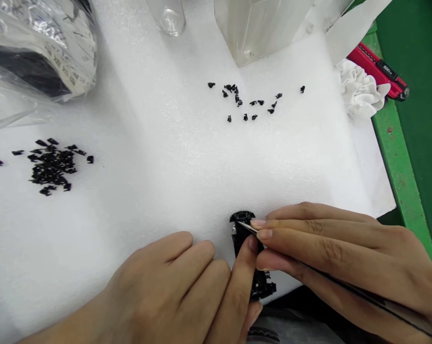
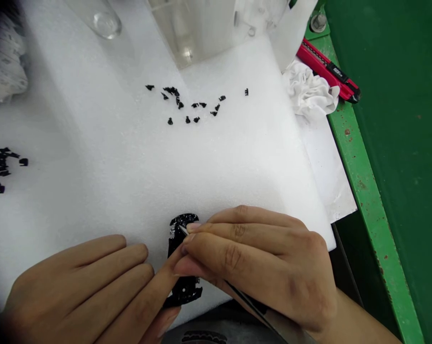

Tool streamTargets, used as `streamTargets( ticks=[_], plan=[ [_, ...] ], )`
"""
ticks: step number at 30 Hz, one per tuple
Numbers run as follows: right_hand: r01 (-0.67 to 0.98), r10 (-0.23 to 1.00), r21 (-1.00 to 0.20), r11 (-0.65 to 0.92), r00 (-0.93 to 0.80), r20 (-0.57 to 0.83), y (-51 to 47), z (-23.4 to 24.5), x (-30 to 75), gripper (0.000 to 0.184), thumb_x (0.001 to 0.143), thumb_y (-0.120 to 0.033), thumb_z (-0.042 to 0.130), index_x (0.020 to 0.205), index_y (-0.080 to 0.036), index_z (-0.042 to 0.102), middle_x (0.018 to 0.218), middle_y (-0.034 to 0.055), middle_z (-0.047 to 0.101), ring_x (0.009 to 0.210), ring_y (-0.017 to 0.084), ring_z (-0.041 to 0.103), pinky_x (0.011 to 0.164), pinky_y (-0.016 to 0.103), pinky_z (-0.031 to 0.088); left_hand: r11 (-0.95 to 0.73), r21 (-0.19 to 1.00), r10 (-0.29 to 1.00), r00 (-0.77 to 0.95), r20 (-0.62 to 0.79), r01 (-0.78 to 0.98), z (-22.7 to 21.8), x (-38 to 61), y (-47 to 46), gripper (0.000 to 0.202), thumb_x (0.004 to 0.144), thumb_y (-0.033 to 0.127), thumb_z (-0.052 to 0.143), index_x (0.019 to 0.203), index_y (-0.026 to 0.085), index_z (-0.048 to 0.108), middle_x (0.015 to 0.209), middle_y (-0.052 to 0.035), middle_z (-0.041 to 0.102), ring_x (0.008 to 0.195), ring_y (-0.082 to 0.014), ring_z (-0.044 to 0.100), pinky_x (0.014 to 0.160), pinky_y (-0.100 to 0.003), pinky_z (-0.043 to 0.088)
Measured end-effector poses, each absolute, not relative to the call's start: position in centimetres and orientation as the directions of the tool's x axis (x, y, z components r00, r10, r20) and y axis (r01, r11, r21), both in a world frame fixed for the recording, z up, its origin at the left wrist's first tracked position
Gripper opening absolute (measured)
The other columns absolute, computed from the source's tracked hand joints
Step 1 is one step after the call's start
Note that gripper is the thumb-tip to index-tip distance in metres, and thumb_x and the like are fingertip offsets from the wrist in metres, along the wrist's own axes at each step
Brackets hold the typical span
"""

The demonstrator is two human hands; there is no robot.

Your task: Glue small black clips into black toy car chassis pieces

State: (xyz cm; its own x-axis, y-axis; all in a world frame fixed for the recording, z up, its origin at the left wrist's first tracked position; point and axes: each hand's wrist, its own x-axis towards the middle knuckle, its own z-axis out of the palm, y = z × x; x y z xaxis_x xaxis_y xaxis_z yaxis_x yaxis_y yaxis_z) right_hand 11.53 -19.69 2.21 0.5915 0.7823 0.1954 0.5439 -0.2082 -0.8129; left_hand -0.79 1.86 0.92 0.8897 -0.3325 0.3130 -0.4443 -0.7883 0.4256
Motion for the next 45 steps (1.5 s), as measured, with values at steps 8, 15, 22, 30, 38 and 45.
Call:
streamTargets(
  ticks=[8, 15, 22, 30, 38, 45],
  plan=[
    [0.51, 0.744, -0.823, -0.249, 0.645, 0.174, -20.0, 2.4, 11.5, 0.021, 0.117, -0.035, 0.068, 0.125, -0.026, 0.085, 0.113, 0.0029, 0.088, 0.1, 0.022, 0.088, 0.09, 0.029, 0.078, -0.805, 0.413, -0.32, 0.898, 0.303, -0.426, 1.1, -0.9, 1.7, 0.032, 0.118, 0.019, 0.046, 0.132, 0.004, 0.071, 0.073, 0.0023, 0.065, 0.06, -0.0201, 0.058, 0.051, -0.047, 0.038],
    [0.54, 0.741, -0.789, -0.292, 0.65, 0.171, -20.1, 2.9, 11.8, 0.011, 0.108, -0.021, 0.083, 0.119, -0.02, 0.081, 0.118, -0.0003, 0.087, 0.105, 0.016, 0.086, 0.101, 0.02, 0.073, -0.763, 0.371, -0.442, 0.847, 0.297, -0.528, 1.1, -0.5, 2.4, 0.032, 0.111, 0.016, 0.06, 0.133, -0.002, 0.073, 0.076, 0.0007, 0.065, 0.061, -0.0191, 0.061, 0.044, -0.043, 0.042],
    [0.578, 0.714, -0.791, -0.203, 0.64, 0.284, -19.6, 2.6, 11.9, 0.014, 0.103, -0.007, 0.083, 0.115, -0.014, 0.08, 0.11, 0.0032, 0.087, 0.098, 0.017, 0.086, 0.101, 0.02, 0.073, -0.754, 0.344, -0.506, 0.829, 0.24, -0.56, 1.4, -0.4, 2.5, 0.035, 0.099, 0.018, 0.08, 0.129, 0.0, 0.077, 0.075, -0.0011, 0.067, 0.058, -0.0205, 0.056, 0.042, -0.043, 0.047],
    [0.56, 0.757, -0.811, -0.169, 0.601, 0.258, -19.6, 2.3, 11.9, 0.025, 0.102, -0.003, 0.081, 0.126, -0.011, 0.08, 0.121, 0.0086, 0.086, 0.108, 0.022, 0.086, 0.108, 0.03, 0.074, -0.751, 0.368, -0.489, 0.836, 0.25, -0.549, 1.2, -0.3, 2.5, 0.026, 0.101, 0.015, 0.078, 0.123, 0.003, 0.076, 0.073, 0.0, 0.065, 0.058, -0.0209, 0.053, 0.043, -0.043, 0.042],
    [0.527, 0.83, -0.821, -0.219, 0.543, 0.127, -19.3, 3.8, 12.7, 0.028, 0.104, -0.003, 0.079, 0.128, -0.015, 0.083, 0.123, 0.0067, 0.087, 0.114, 0.023, 0.086, 0.103, 0.029, 0.075, -0.757, 0.386, -0.455, 0.85, 0.267, -0.527, 1.1, -0.4, 2.1, 0.026, 0.102, 0.015, 0.079, 0.125, 0.004, 0.074, 0.076, 0.0004, 0.067, 0.06, -0.0197, 0.054, 0.045, -0.042, 0.043],
    [0.535, 0.783, -0.828, -0.168, 0.582, 0.217, -19.0, 2.6, 12.2, 0.026, 0.108, -0.007, 0.074, 0.13, -0.017, 0.084, 0.119, 0.0053, 0.087, 0.108, 0.023, 0.087, 0.095, 0.03, 0.078, -0.754, 0.381, -0.477, 0.845, 0.242, -0.535, 1.0, -0.5, 2.5, 0.028, 0.101, 0.016, 0.08, 0.125, 0.004, 0.074, 0.078, -0.0005, 0.07, 0.061, -0.0195, 0.055, 0.045, -0.042, 0.042]
  ],
)
